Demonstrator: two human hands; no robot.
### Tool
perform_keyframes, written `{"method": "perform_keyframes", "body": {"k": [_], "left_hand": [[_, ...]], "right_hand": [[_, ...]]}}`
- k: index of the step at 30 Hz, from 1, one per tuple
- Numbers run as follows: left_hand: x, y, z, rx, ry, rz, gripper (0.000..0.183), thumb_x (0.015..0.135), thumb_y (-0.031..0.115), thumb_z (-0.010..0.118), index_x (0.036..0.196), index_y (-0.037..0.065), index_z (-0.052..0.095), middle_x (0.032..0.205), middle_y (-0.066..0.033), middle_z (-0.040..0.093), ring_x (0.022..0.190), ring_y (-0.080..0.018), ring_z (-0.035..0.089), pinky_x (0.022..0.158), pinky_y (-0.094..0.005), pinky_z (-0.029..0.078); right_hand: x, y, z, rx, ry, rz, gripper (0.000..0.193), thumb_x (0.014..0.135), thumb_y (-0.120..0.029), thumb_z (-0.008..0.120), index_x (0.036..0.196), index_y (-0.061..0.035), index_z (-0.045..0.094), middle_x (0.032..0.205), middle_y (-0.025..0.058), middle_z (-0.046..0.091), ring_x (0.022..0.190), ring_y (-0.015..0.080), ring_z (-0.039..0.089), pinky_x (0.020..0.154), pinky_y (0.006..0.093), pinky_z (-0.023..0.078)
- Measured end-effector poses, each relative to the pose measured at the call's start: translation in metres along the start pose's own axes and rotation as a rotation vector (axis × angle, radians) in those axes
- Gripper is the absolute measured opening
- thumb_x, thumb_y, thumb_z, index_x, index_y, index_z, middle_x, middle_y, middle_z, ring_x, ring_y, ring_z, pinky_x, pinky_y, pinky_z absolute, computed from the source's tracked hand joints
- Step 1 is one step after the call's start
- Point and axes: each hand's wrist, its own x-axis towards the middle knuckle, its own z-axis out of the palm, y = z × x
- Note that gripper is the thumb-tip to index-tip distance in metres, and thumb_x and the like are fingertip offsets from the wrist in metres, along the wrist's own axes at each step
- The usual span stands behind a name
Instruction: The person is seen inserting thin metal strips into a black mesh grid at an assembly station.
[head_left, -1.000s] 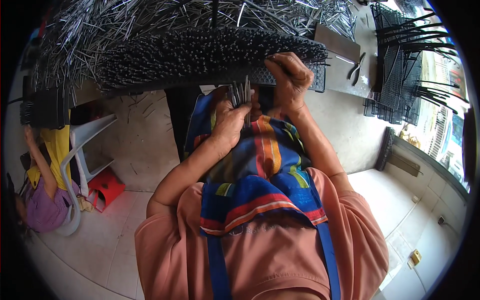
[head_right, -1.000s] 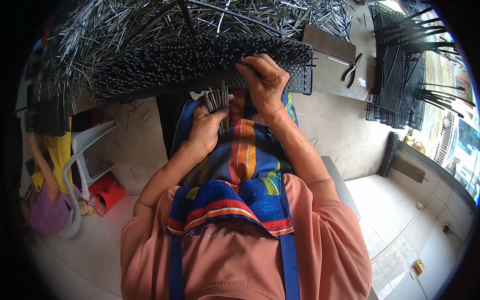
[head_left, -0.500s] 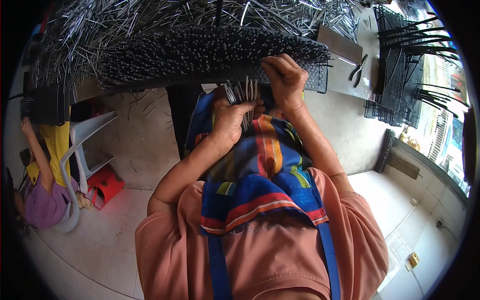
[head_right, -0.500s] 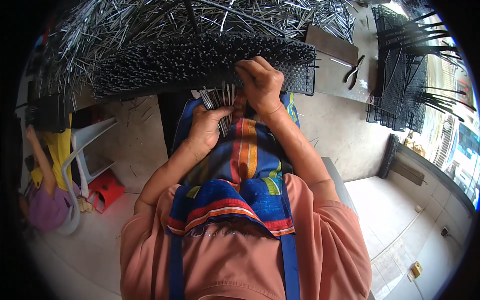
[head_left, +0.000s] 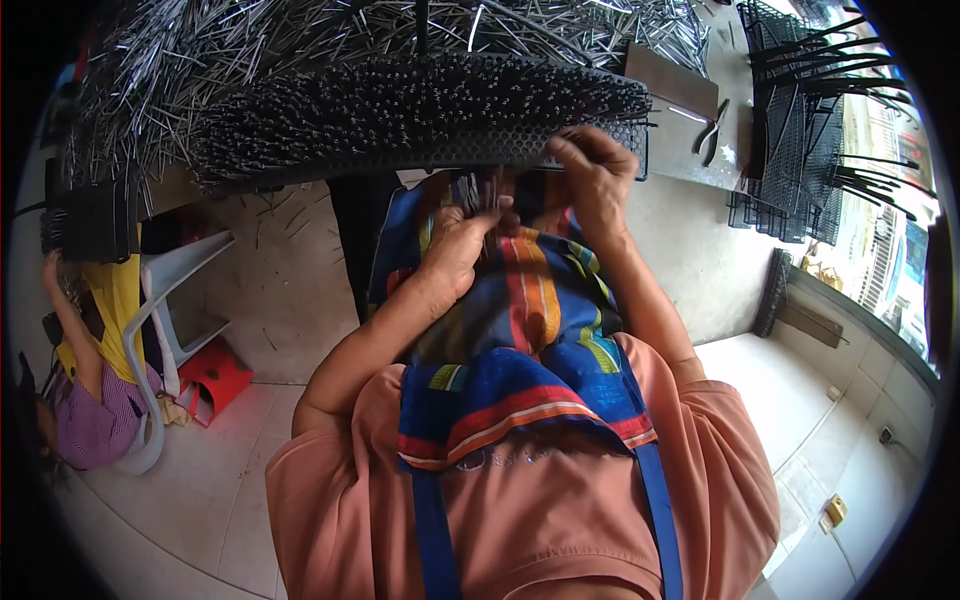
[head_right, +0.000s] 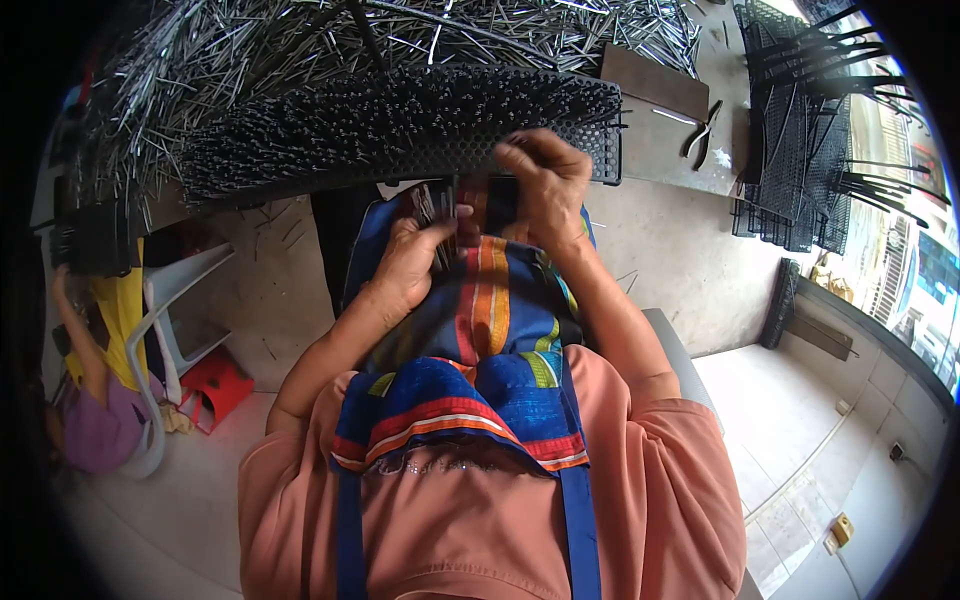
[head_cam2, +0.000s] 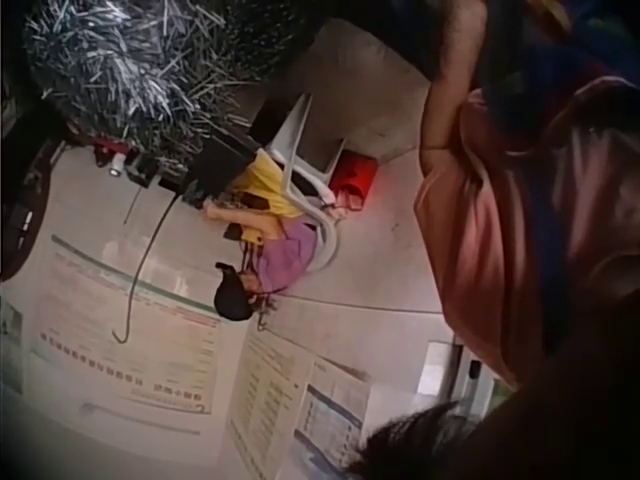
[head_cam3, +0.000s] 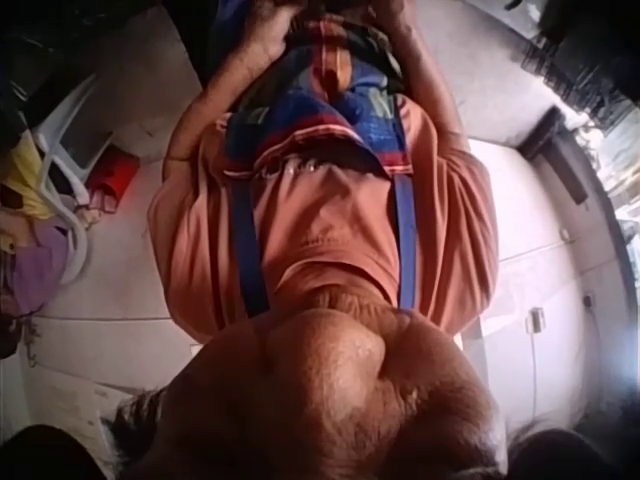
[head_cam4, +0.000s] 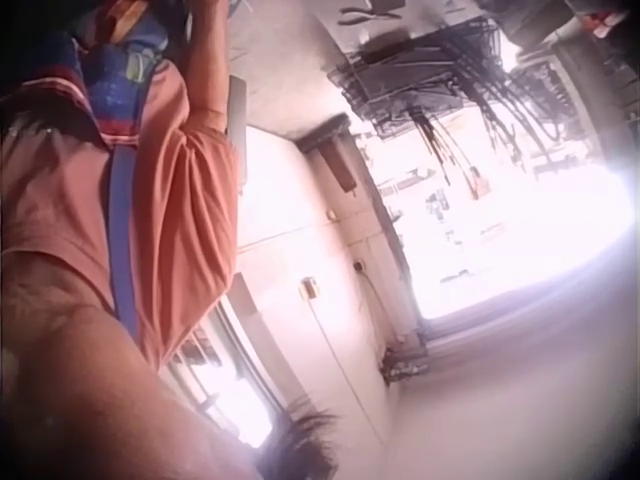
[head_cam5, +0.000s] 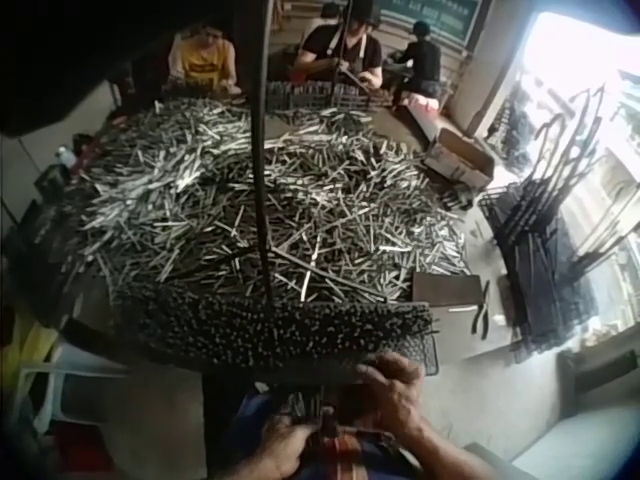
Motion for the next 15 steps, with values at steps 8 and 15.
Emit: {"method": "perform_keyframes", "body": {"k": [8, 15], "left_hand": [[-0.002, -0.011, -0.002, 0.051, -0.088, 0.027, 0.022, 0.086, 0.001, 0.057, 0.106, 0.001, 0.066, 0.09, -0.0102, 0.071, 0.077, -0.018, 0.069, 0.075, -0.0298, 0.055], [0.0, -0.002, 0.004, -0.166, -0.084, -0.02, 0.019, 0.085, -0.001, 0.057, 0.102, 0.002, 0.066, 0.087, -0.0118, 0.072, 0.076, -0.02, 0.07, 0.072, -0.0304, 0.056]], "right_hand": [[0.025, -0.001, -0.002, -0.297, 0.118, -0.636, 0.01, 0.076, 0.006, 0.072, 0.085, 0.0021, 0.07, 0.082, 0.0038, 0.066, 0.074, 0.0074, 0.059, 0.066, 0.0205, 0.046], [0.024, -0.007, -0.003, -0.459, 0.061, -0.779, 0.013, 0.073, 0.006, 0.073, 0.084, 0.0019, 0.07, 0.083, 0.0083, 0.067, 0.072, 0.012, 0.063, 0.064, 0.0228, 0.049]]}}
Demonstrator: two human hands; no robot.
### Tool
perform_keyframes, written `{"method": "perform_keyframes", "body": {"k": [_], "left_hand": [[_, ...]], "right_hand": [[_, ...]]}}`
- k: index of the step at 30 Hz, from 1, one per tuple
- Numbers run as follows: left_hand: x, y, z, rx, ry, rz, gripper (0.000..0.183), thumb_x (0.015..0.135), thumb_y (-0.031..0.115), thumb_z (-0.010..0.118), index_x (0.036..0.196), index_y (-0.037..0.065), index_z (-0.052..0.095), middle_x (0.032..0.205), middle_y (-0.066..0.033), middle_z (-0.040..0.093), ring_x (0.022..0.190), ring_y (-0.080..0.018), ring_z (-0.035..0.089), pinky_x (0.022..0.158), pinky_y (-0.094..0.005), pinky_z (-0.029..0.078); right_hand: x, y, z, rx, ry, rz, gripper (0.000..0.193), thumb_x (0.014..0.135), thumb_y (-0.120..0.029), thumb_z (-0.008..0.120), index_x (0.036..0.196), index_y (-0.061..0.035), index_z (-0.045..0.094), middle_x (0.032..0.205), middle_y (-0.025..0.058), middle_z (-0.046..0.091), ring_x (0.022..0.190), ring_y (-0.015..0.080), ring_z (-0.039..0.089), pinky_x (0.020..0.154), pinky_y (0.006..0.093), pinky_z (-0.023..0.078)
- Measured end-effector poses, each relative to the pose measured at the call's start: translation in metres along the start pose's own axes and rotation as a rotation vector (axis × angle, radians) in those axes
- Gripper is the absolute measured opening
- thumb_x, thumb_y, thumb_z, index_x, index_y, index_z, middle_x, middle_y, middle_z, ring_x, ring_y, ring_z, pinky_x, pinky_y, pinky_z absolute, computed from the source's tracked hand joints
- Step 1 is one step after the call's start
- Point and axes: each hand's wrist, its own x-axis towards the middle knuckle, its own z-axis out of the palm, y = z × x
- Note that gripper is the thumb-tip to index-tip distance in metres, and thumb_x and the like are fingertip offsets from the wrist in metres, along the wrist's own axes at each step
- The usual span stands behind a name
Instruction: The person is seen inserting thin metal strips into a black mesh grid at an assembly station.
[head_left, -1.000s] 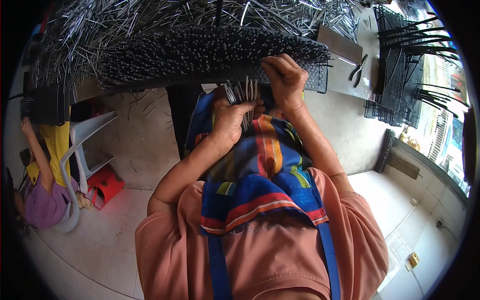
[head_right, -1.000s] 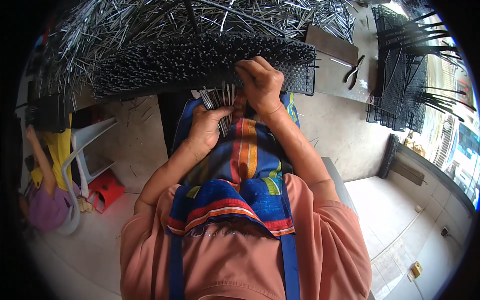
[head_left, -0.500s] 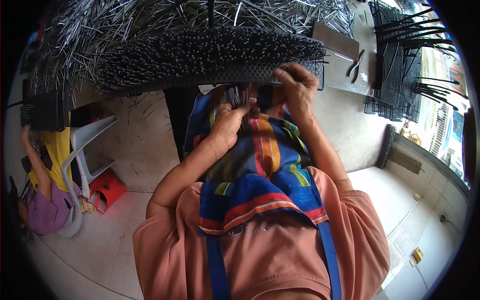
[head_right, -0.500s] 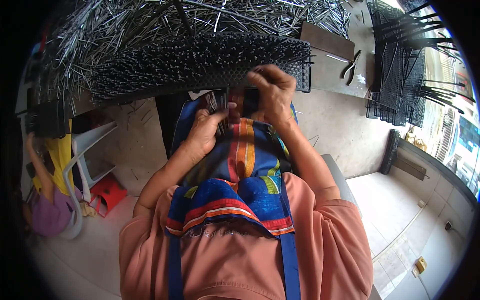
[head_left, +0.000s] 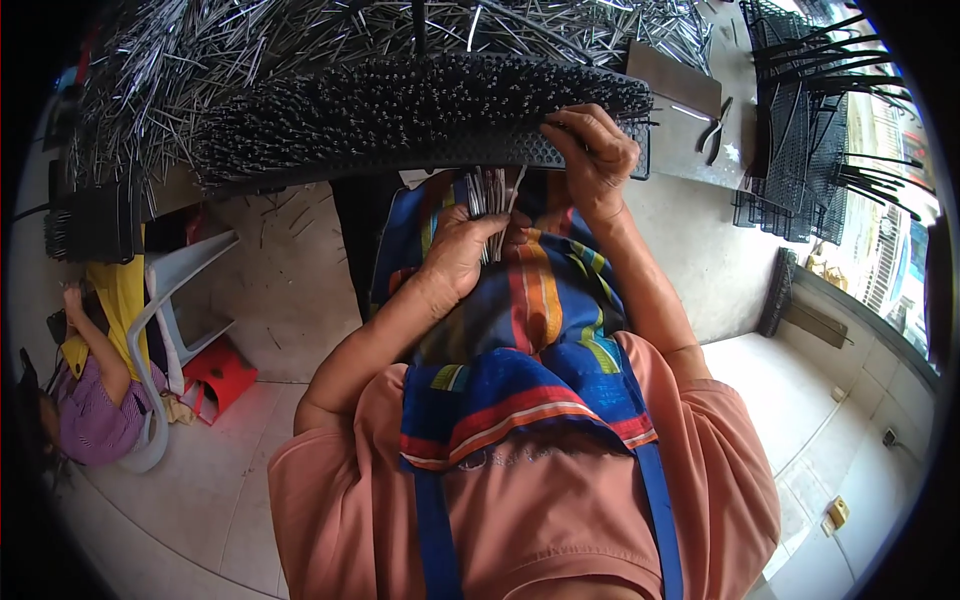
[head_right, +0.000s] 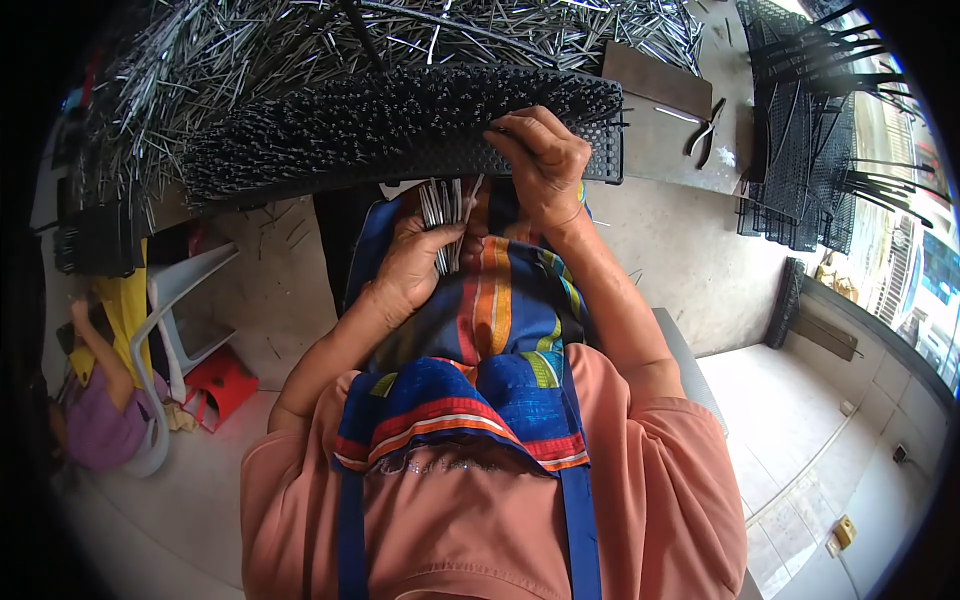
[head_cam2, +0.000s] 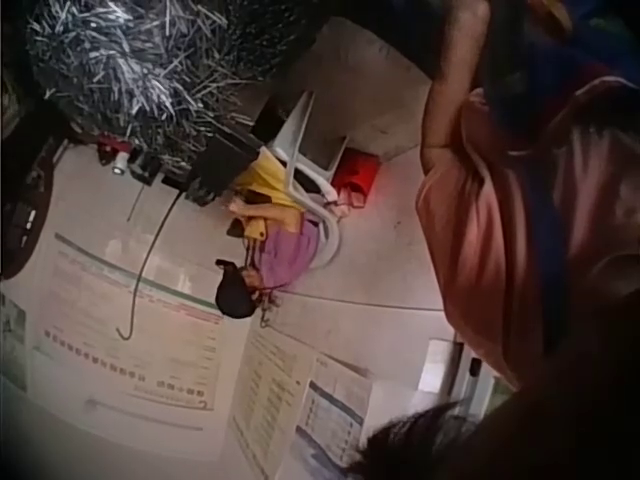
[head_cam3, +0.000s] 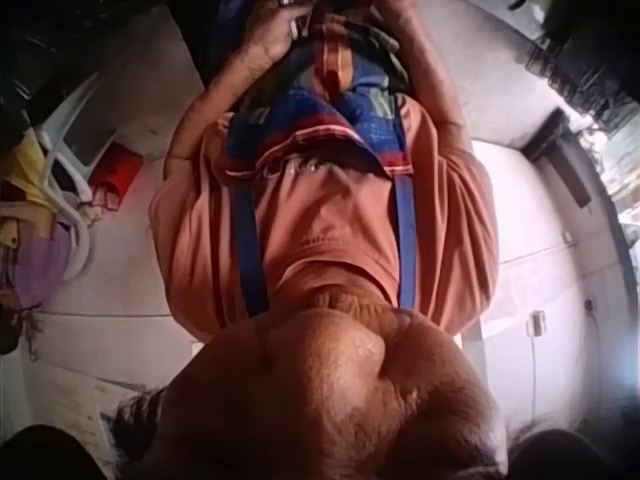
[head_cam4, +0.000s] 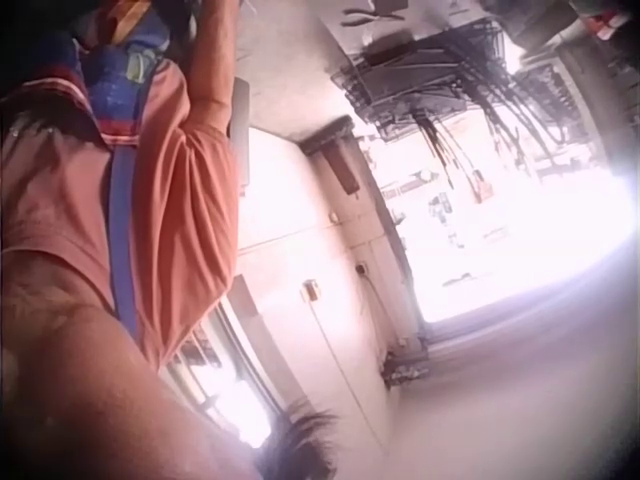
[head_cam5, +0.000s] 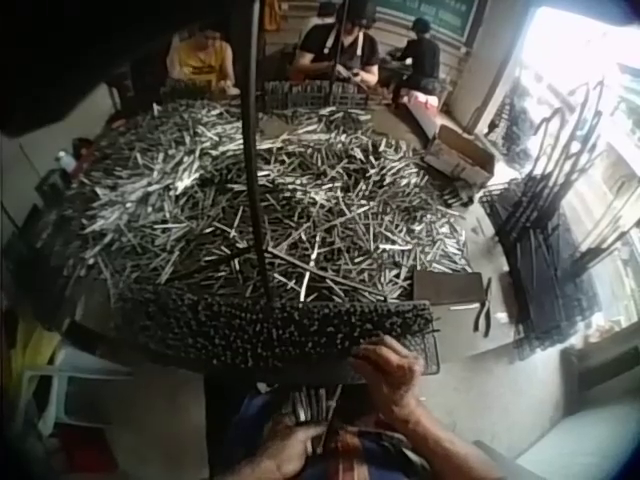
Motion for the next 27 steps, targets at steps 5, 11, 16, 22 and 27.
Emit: {"method": "perform_keyframes", "body": {"k": [5, 11, 16, 22, 27], "left_hand": [[0.002, -0.001, -0.003, -0.002, -0.041, 0.047, 0.028, 0.085, -0.005, 0.057, 0.11, 0.003, 0.064, 0.094, -0.0113, 0.071, 0.081, -0.0213, 0.07, 0.075, -0.0322, 0.057], [-0.002, 0.0, -0.002, 0.044, -0.053, 0.087, 0.034, 0.084, -0.008, 0.057, 0.116, 0.004, 0.061, 0.099, -0.0095, 0.07, 0.085, -0.0204, 0.07, 0.078, -0.0325, 0.057], [-0.005, 0.003, 0.004, 0.074, -0.05, 0.148, 0.037, 0.083, -0.01, 0.056, 0.116, 0.005, 0.061, 0.103, -0.0067, 0.07, 0.089, -0.0176, 0.068, 0.082, -0.031, 0.056], [-0.002, 0.0, 0.008, -0.002, 0.029, 0.188, 0.027, 0.083, -0.009, 0.057, 0.106, 0.001, 0.066, 0.091, -0.0125, 0.072, 0.079, -0.0212, 0.07, 0.073, -0.0332, 0.058], [0.006, 0.004, 0.005, 0.022, -0.012, 0.041, 0.035, 0.083, -0.01, 0.057, 0.114, 0.005, 0.063, 0.101, -0.0073, 0.071, 0.084, -0.0179, 0.069, 0.074, -0.0297, 0.056]], "right_hand": [[-0.006, 0.002, -0.002, -0.017, -0.024, -0.077, 0.014, 0.071, 0.004, 0.074, 0.084, 0.0009, 0.071, 0.082, 0.0102, 0.067, 0.071, 0.0169, 0.065, 0.063, 0.0253, 0.05], [-0.034, -0.001, -0.005, -0.326, -0.204, -0.456, 0.023, 0.067, -0.008, 0.075, 0.09, -0.0056, 0.071, 0.086, 0.0086, 0.067, 0.07, 0.0231, 0.066, 0.058, 0.0323, 0.049], [-0.032, 0.008, -0.005, -0.318, -0.14, -0.373, 0.02, 0.07, -0.005, 0.073, 0.09, -0.0036, 0.07, 0.087, 0.0092, 0.067, 0.071, 0.0237, 0.067, 0.059, 0.0322, 0.05], [-0.009, 0.004, -0.002, -0.192, -0.084, -0.045, 0.017, 0.071, -0.001, 0.074, 0.088, -0.0012, 0.071, 0.081, 0.0107, 0.066, 0.068, 0.0218, 0.066, 0.058, 0.0288, 0.05], [0.001, 0.006, 0.005, -0.097, -0.015, 0.029, 0.014, 0.073, -0.006, 0.076, 0.087, -0.0032, 0.073, 0.075, 0.0088, 0.064, 0.061, 0.0186, 0.063, 0.056, 0.0283, 0.048]]}}
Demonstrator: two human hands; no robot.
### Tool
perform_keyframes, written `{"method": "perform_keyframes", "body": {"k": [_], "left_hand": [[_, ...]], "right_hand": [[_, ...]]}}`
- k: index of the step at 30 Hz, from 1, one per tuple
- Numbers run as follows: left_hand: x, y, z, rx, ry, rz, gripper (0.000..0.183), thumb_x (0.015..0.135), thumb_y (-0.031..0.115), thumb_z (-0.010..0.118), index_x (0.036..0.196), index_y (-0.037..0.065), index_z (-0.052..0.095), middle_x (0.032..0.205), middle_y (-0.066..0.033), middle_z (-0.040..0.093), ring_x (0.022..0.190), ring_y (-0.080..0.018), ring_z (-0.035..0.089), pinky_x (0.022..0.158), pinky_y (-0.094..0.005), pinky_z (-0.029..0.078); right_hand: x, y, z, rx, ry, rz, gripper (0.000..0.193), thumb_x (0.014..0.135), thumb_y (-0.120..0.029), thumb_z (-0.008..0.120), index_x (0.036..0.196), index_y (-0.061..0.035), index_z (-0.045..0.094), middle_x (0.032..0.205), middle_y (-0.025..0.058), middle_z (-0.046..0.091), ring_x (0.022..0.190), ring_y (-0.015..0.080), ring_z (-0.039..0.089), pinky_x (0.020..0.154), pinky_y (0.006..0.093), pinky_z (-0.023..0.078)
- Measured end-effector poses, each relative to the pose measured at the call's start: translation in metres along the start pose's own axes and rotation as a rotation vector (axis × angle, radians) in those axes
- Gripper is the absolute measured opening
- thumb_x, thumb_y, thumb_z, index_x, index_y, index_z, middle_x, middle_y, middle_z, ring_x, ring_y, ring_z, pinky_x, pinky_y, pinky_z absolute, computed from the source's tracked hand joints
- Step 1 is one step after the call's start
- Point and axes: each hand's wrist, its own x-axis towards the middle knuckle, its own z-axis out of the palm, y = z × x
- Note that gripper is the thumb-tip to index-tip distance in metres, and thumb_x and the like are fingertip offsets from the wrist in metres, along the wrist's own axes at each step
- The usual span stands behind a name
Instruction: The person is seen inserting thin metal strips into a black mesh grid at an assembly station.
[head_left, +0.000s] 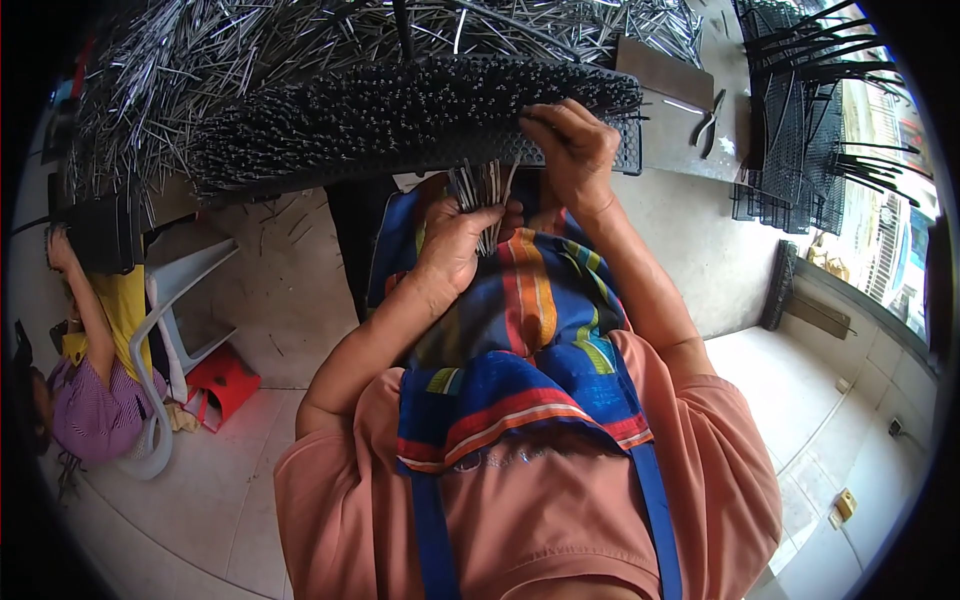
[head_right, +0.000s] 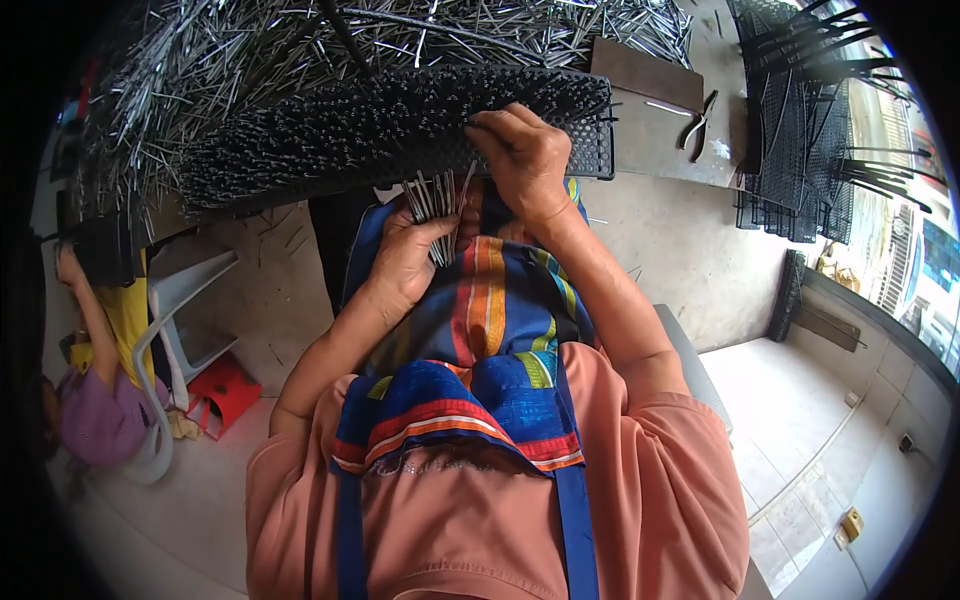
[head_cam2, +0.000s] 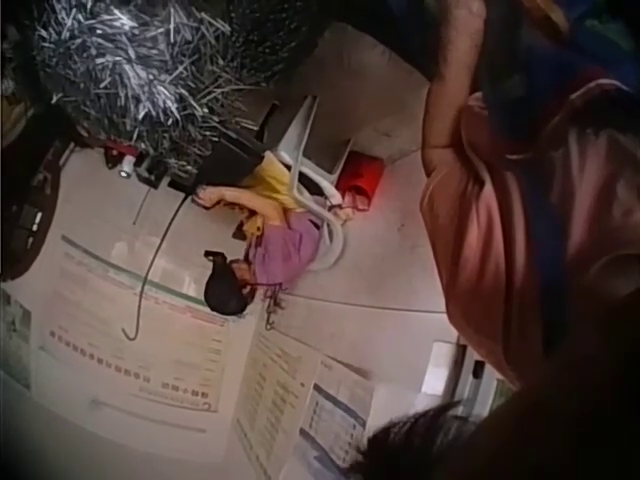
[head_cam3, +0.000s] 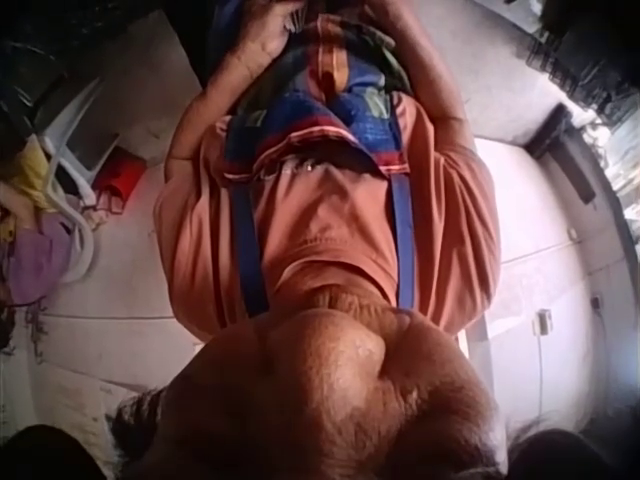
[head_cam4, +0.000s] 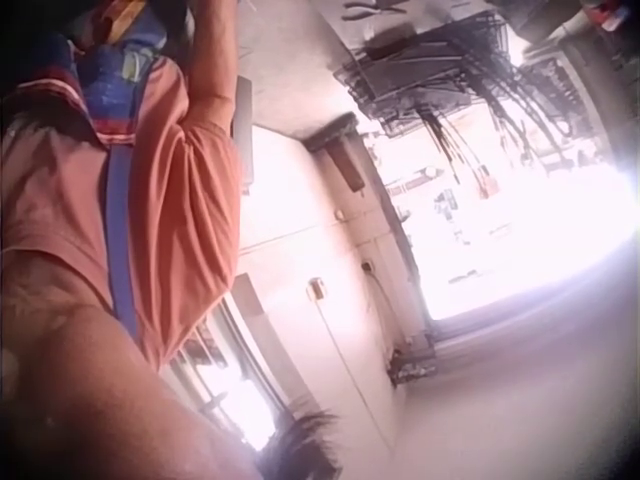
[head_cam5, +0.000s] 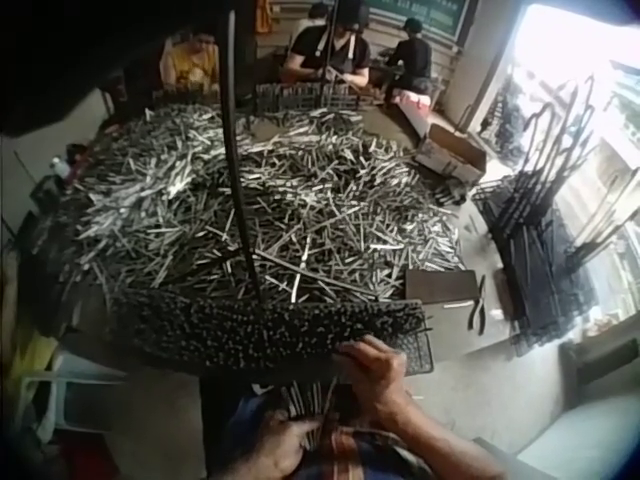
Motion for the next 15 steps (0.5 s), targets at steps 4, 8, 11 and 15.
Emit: {"method": "perform_keyframes", "body": {"k": [4, 8, 11, 15], "left_hand": [[0.003, 0.005, 0.005, -0.016, 0.007, 0.043, 0.031, 0.084, -0.008, 0.057, 0.111, 0.004, 0.065, 0.096, -0.0085, 0.072, 0.077, -0.0188, 0.07, 0.067, -0.0297, 0.056], [0.002, 0.014, 0.013, 0.001, -0.029, 0.086, 0.023, 0.083, -0.008, 0.059, 0.103, 0.001, 0.066, 0.09, -0.0122, 0.071, 0.074, -0.0207, 0.07, 0.067, -0.032, 0.058], [0.003, 0.013, 0.013, 0.088, -0.076, 0.038, 0.023, 0.085, -0.007, 0.058, 0.105, 0.002, 0.066, 0.091, -0.0113, 0.072, 0.075, -0.0212, 0.071, 0.066, -0.0315, 0.059], [-0.005, 0.015, 0.023, 0.113, -0.097, -0.011, 0.023, 0.088, -0.005, 0.057, 0.109, 0.001, 0.065, 0.093, -0.0121, 0.071, 0.079, -0.0232, 0.071, 0.066, -0.0325, 0.061]], "right_hand": [[-0.003, -0.002, -0.001, -0.295, -0.113, -0.115, 0.013, 0.076, -0.01, 0.076, 0.086, -0.0037, 0.072, 0.074, 0.0083, 0.064, 0.059, 0.0173, 0.062, 0.055, 0.0284, 0.048], [-0.018, -0.005, -0.011, -0.105, -0.13, 0.169, 0.01, 0.079, -0.011, 0.074, 0.083, -0.0025, 0.07, 0.07, 0.0065, 0.065, 0.058, 0.0126, 0.061, 0.052, 0.0281, 0.046], [-0.028, -0.005, -0.015, 0.274, -0.293, 0.622, 0.011, 0.078, -0.011, 0.073, 0.078, -0.0014, 0.068, 0.067, 0.005, 0.066, 0.057, 0.01, 0.058, 0.052, 0.0274, 0.046], [-0.031, -0.001, -0.021, 0.526, -0.386, 0.849, 0.009, 0.081, -0.006, 0.073, 0.079, -0.0005, 0.066, 0.065, 0.0008, 0.062, 0.055, 0.0053, 0.054, 0.049, 0.0226, 0.043]]}}
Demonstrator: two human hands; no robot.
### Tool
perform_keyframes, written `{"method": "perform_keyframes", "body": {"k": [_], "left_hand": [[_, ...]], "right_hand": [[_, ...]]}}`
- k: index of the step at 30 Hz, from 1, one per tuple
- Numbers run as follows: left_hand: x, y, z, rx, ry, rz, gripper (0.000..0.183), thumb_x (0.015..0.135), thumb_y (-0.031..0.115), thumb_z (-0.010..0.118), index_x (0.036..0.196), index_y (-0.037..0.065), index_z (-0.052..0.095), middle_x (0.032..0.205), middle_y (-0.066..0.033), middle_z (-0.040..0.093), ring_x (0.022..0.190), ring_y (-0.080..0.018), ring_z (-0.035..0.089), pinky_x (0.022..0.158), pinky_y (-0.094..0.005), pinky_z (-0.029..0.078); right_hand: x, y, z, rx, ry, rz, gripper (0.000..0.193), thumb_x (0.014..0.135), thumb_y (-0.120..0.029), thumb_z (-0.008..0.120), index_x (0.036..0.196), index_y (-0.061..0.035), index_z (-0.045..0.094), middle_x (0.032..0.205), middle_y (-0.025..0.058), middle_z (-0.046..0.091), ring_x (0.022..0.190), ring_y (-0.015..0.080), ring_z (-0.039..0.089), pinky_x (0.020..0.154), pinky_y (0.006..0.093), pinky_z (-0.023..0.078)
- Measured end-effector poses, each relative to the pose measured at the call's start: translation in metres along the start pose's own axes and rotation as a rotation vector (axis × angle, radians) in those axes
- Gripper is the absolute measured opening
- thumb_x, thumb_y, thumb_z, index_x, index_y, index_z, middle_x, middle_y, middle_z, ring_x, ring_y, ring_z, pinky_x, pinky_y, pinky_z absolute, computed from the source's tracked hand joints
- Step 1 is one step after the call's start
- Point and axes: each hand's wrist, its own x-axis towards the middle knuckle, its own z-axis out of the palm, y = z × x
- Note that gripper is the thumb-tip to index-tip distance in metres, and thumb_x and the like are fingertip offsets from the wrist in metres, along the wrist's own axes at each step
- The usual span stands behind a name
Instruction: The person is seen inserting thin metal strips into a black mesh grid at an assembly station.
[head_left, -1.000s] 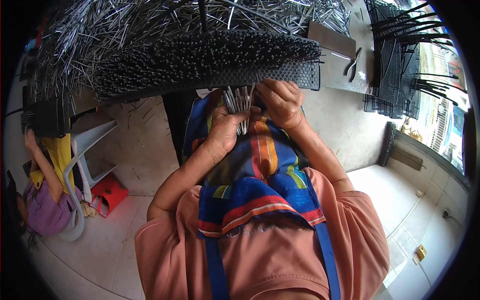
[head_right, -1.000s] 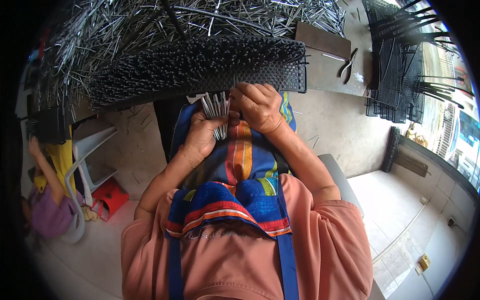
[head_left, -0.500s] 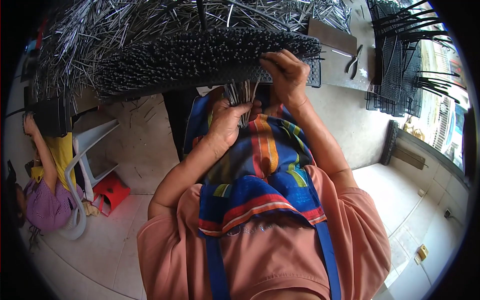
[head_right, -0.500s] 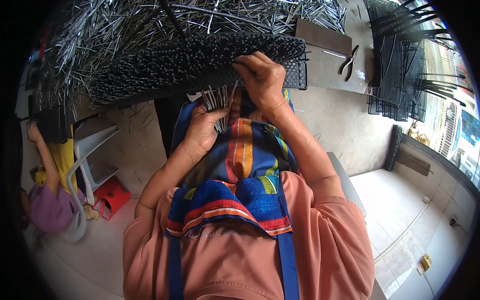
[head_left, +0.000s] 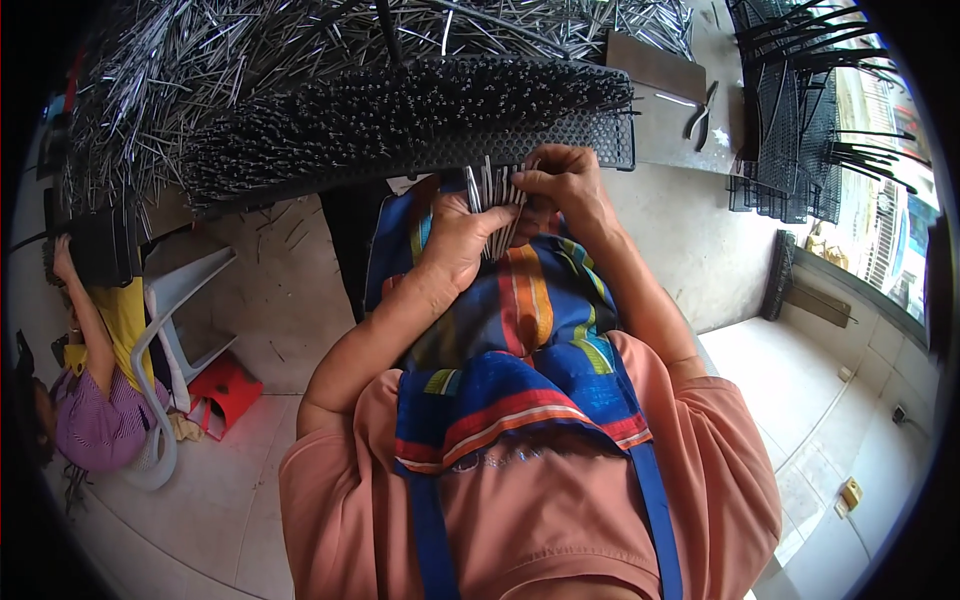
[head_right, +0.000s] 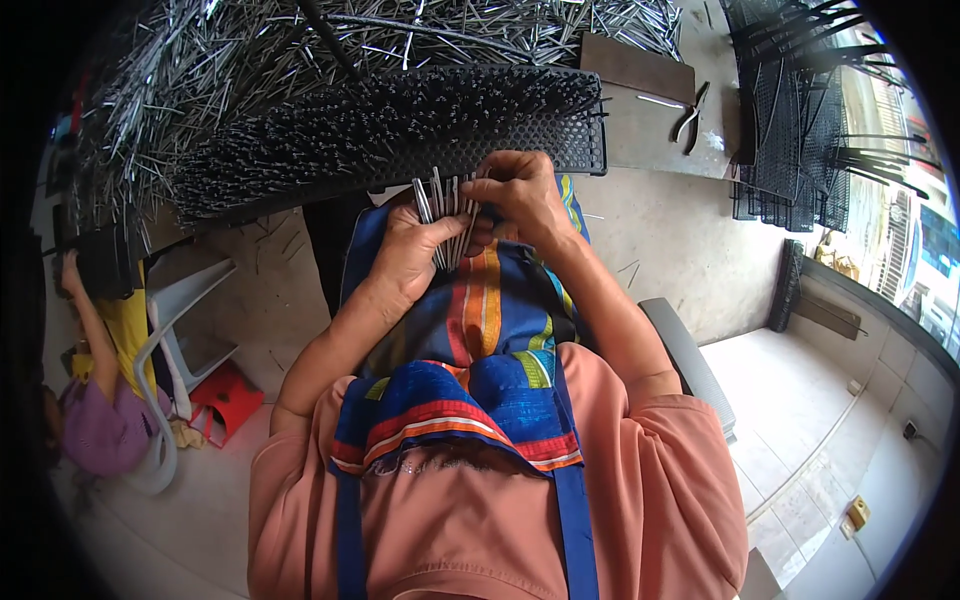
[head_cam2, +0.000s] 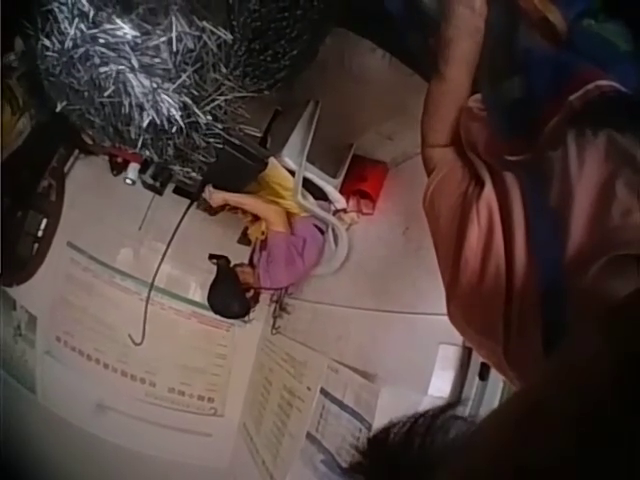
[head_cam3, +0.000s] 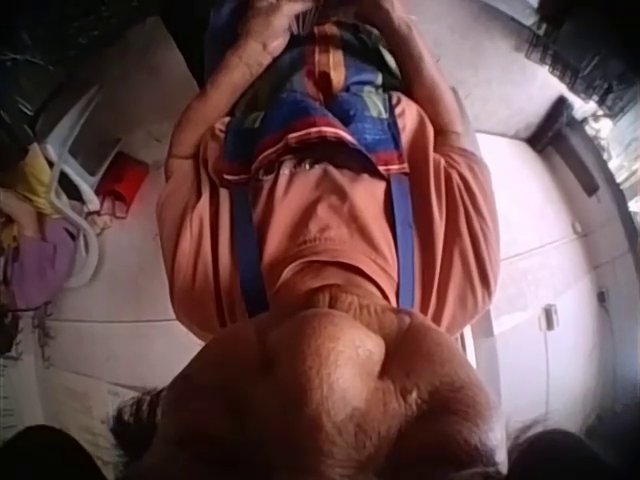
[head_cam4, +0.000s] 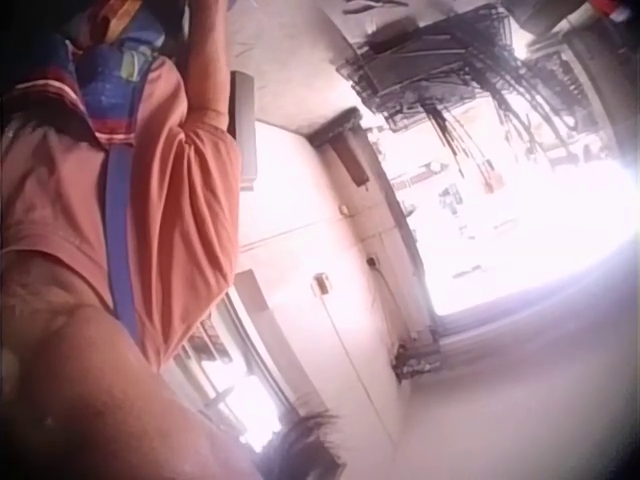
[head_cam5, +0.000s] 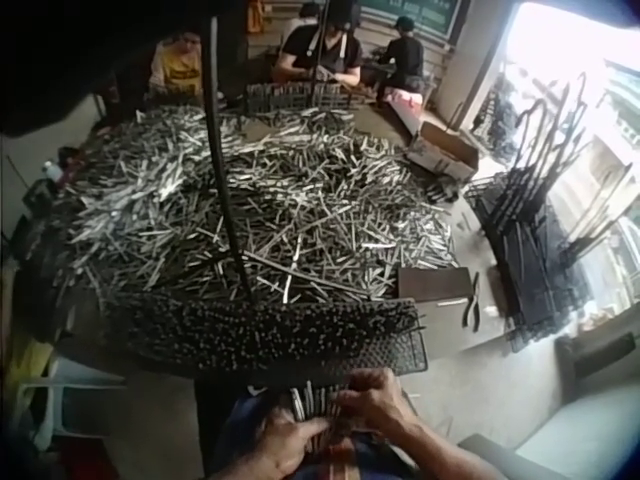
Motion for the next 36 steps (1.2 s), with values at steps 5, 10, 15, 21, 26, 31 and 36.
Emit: {"method": "perform_keyframes", "body": {"k": [5, 10, 15, 21, 26, 31, 36], "left_hand": [[0.002, -0.02, -0.015, -0.058, 0.116, 0.015, 0.025, 0.089, -0.002, 0.058, 0.113, 0.001, 0.063, 0.093, -0.0129, 0.071, 0.078, -0.0222, 0.071, 0.069, -0.0322, 0.059], [-0.004, -0.027, -0.025, -0.017, 0.067, -0.088, 0.027, 0.09, 0.0, 0.057, 0.115, 0.001, 0.062, 0.092, -0.0127, 0.071, 0.079, -0.0213, 0.07, 0.073, -0.032, 0.058], [-0.01, -0.02, -0.024, 0.018, 0.068, -0.138, 0.027, 0.088, -0.004, 0.054, 0.112, 0.001, 0.063, 0.092, -0.0141, 0.071, 0.079, -0.0224, 0.07, 0.072, -0.0323, 0.058], [-0.007, -0.02, -0.023, 0.01, 0.086, -0.07, 0.022, 0.087, -0.002, 0.055, 0.108, 0.0, 0.062, 0.091, -0.0153, 0.071, 0.077, -0.0228, 0.07, 0.07, -0.0322, 0.058], [-0.006, -0.021, -0.025, -0.055, 0.107, -0.017, 0.025, 0.086, -0.004, 0.055, 0.11, 0.001, 0.061, 0.093, -0.015, 0.07, 0.079, -0.0228, 0.07, 0.072, -0.0332, 0.059], [-0.008, -0.016, -0.023, -0.128, 0.115, -0.001, 0.023, 0.085, -0.005, 0.056, 0.107, 0.001, 0.063, 0.095, -0.015, 0.07, 0.082, -0.0225, 0.07, 0.075, -0.0332, 0.059], [-0.01, -0.017, -0.02, -0.133, 0.112, 0.109, 0.025, 0.085, -0.005, 0.06, 0.108, 0.002, 0.064, 0.095, -0.0144, 0.07, 0.082, -0.022, 0.07, 0.073, -0.0337, 0.059]], "right_hand": [[-0.001, -0.006, -0.003, 0.202, 0.211, -0.148, 0.007, 0.081, 0.001, 0.072, 0.084, -0.0015, 0.066, 0.069, -0.0001, 0.063, 0.057, 0.0046, 0.055, 0.05, 0.0189, 0.041], [0.018, -0.009, -0.007, -0.164, 0.447, -0.79, 0.011, 0.076, 0.008, 0.072, 0.083, 0.0008, 0.067, 0.078, 0.0021, 0.063, 0.07, 0.0068, 0.056, 0.063, 0.0198, 0.044], [0.024, -0.014, -0.007, -0.271, 0.44, -0.862, 0.012, 0.074, 0.008, 0.073, 0.083, 0.0028, 0.067, 0.077, 0.0042, 0.063, 0.069, 0.0079, 0.057, 0.062, 0.0206, 0.045], [0.024, -0.009, -0.003, -0.435, 0.436, -0.781, 0.011, 0.073, 0.007, 0.073, 0.082, 0.002, 0.069, 0.076, 0.0067, 0.065, 0.067, 0.011, 0.06, 0.06, 0.0228, 0.046], [0.028, -0.005, 0.001, -0.519, 0.483, -0.889, 0.012, 0.073, 0.002, 0.075, 0.083, -0.0011, 0.071, 0.075, 0.0081, 0.064, 0.061, 0.0158, 0.061, 0.056, 0.0269, 0.047], [0.024, -0.002, 0.001, -0.81, 0.482, -0.94, 0.017, 0.074, -0.003, 0.076, 0.09, -0.0062, 0.072, 0.072, 0.0078, 0.06, 0.06, 0.0226, 0.06, 0.056, 0.0313, 0.048], [0.025, -0.011, 0.016, -0.879, 0.363, -1.045, 0.018, 0.073, -0.008, 0.076, 0.091, -0.0074, 0.071, 0.072, 0.0075, 0.059, 0.061, 0.0251, 0.06, 0.056, 0.0339, 0.048]]}}
